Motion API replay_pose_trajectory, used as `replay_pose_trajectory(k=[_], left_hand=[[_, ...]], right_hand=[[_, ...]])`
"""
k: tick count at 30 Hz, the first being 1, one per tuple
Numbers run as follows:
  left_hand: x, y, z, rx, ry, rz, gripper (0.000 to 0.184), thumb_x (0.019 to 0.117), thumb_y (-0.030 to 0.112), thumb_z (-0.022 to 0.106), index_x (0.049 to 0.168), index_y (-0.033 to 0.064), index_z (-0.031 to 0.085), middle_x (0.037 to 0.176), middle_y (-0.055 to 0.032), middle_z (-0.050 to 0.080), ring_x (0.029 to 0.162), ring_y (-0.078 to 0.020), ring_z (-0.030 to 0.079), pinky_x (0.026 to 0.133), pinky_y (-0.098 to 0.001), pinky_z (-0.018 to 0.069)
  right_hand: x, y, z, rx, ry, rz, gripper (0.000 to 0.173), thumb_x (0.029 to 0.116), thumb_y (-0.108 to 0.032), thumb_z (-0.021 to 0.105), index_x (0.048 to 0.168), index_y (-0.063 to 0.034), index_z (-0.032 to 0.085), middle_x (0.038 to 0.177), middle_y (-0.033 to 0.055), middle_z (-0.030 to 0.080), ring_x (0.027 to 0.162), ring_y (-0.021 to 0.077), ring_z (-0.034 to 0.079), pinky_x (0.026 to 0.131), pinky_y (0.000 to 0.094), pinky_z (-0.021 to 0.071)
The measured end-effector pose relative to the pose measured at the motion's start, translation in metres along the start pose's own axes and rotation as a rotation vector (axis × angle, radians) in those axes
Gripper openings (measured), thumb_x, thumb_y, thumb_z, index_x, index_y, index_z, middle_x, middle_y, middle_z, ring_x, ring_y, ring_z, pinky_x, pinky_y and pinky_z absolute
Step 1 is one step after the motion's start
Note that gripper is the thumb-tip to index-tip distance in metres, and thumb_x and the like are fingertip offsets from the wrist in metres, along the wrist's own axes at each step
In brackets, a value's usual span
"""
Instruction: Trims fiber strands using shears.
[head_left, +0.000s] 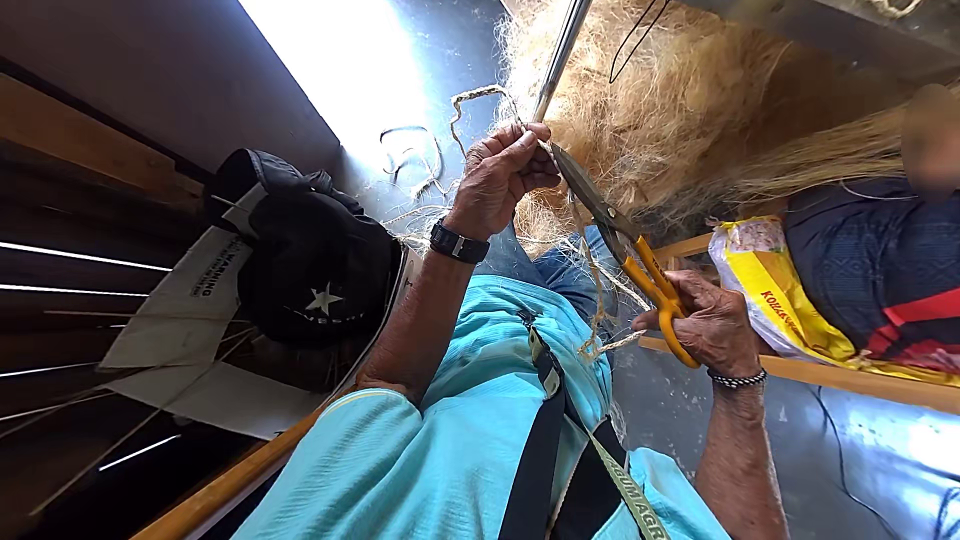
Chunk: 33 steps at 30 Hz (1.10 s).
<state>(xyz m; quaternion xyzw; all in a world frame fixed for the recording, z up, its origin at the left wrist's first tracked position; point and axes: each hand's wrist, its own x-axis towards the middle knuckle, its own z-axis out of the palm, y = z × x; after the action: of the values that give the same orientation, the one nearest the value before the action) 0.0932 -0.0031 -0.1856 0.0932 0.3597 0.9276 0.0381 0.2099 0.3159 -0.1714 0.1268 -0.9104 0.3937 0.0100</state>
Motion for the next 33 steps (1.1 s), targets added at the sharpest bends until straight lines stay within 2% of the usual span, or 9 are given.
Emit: replay_pose_trajectory(k=[4, 7, 10, 17, 21, 25, 33], left_hand=[[-0.001, -0.002, -0.003, -0.059, -0.003, -0.009, 0.023, 0.1065, 0.007, 0.041, 0.107, 0.0017, 0.063, 0.083, -0.0086, 0.071, 0.077, -0.0185, 0.072, 0.078, -0.0372, 0.0621], [-0.001, -0.002, -0.007, -0.11, -0.018, -0.005, 0.023, 0.1069, 0.009, 0.04, 0.108, 0.003, 0.062, 0.087, -0.0089, 0.07, 0.08, -0.0185, 0.071, 0.08, -0.0368, 0.0614], [-0.001, -0.001, -0.008, -0.116, -0.011, 0.005, 0.024, 0.1071, 0.01, 0.039, 0.108, 0.004, 0.062, 0.087, -0.0085, 0.07, 0.081, -0.0185, 0.071, 0.082, -0.0372, 0.0609], [0.0, -0.002, -0.008, -0.158, -0.004, 0.049, 0.023, 0.1082, 0.012, 0.039, 0.107, 0.0055, 0.061, 0.089, -0.0084, 0.069, 0.082, -0.0191, 0.071, 0.081, -0.037, 0.061], [0.0, 0.001, -0.006, -0.212, 0.074, 0.028, 0.022, 0.1097, 0.014, 0.038, 0.106, 0.0087, 0.059, 0.093, -0.008, 0.069, 0.084, -0.0191, 0.071, 0.08, -0.0347, 0.0615], [0.001, 0.001, -0.005, -0.223, 0.153, 0.003, 0.025, 0.1112, 0.014, 0.033, 0.107, 0.0069, 0.057, 0.092, -0.0087, 0.068, 0.085, -0.019, 0.071, 0.082, -0.0341, 0.0615], [0.004, -0.002, -0.002, -0.206, 0.21, -0.062, 0.022, 0.1106, 0.014, 0.038, 0.103, 0.0072, 0.058, 0.085, -0.0072, 0.067, 0.08, -0.0188, 0.071, 0.082, -0.0357, 0.0618]], right_hand=[[-0.005, 0.004, 0.009, 0.265, 0.002, 0.034, 0.053, 0.0707, -0.024, 0.09, 0.115, -0.0023, 0.07, 0.087, -0.004, 0.075, 0.069, 0.0024, 0.069, 0.063, 0.0196, 0.0599], [-0.008, 0.006, 0.007, 0.384, -0.007, 0.042, 0.063, 0.0695, -0.029, 0.091, 0.12, -0.0018, 0.065, 0.087, -0.0029, 0.074, 0.071, 0.0078, 0.071, 0.066, 0.0227, 0.0616], [-0.011, 0.007, 0.002, 0.342, 0.001, 0.049, 0.07, 0.0682, -0.031, 0.091, 0.124, 0.0001, 0.062, 0.092, 0.0003, 0.074, 0.076, 0.0107, 0.073, 0.069, 0.0251, 0.063], [-0.018, 0.009, 0.002, 0.167, 0.069, 0.007, 0.078, 0.0635, -0.036, 0.094, 0.122, 0.0051, 0.063, 0.1, 0.0039, 0.074, 0.085, 0.0081, 0.072, 0.075, 0.0234, 0.0623], [-0.02, 0.011, 0.001, 0.03, 0.098, -0.066, 0.077, 0.0641, -0.038, 0.093, 0.12, 0.0054, 0.064, 0.103, 0.0025, 0.074, 0.092, -0.0019, 0.068, 0.084, 0.0166, 0.0567], [-0.023, 0.016, 0.0, -0.023, 0.092, -0.068, 0.08, 0.0635, -0.042, 0.092, 0.121, 0.0061, 0.064, 0.107, 0.0082, 0.074, 0.099, 0.0023, 0.068, 0.091, 0.0203, 0.056], [-0.022, 0.013, -0.007, -0.1, 0.046, -0.068, 0.081, 0.0646, -0.048, 0.089, 0.123, 0.0038, 0.065, 0.109, 0.0119, 0.075, 0.102, 0.0103, 0.071, 0.091, 0.0279, 0.0574]])
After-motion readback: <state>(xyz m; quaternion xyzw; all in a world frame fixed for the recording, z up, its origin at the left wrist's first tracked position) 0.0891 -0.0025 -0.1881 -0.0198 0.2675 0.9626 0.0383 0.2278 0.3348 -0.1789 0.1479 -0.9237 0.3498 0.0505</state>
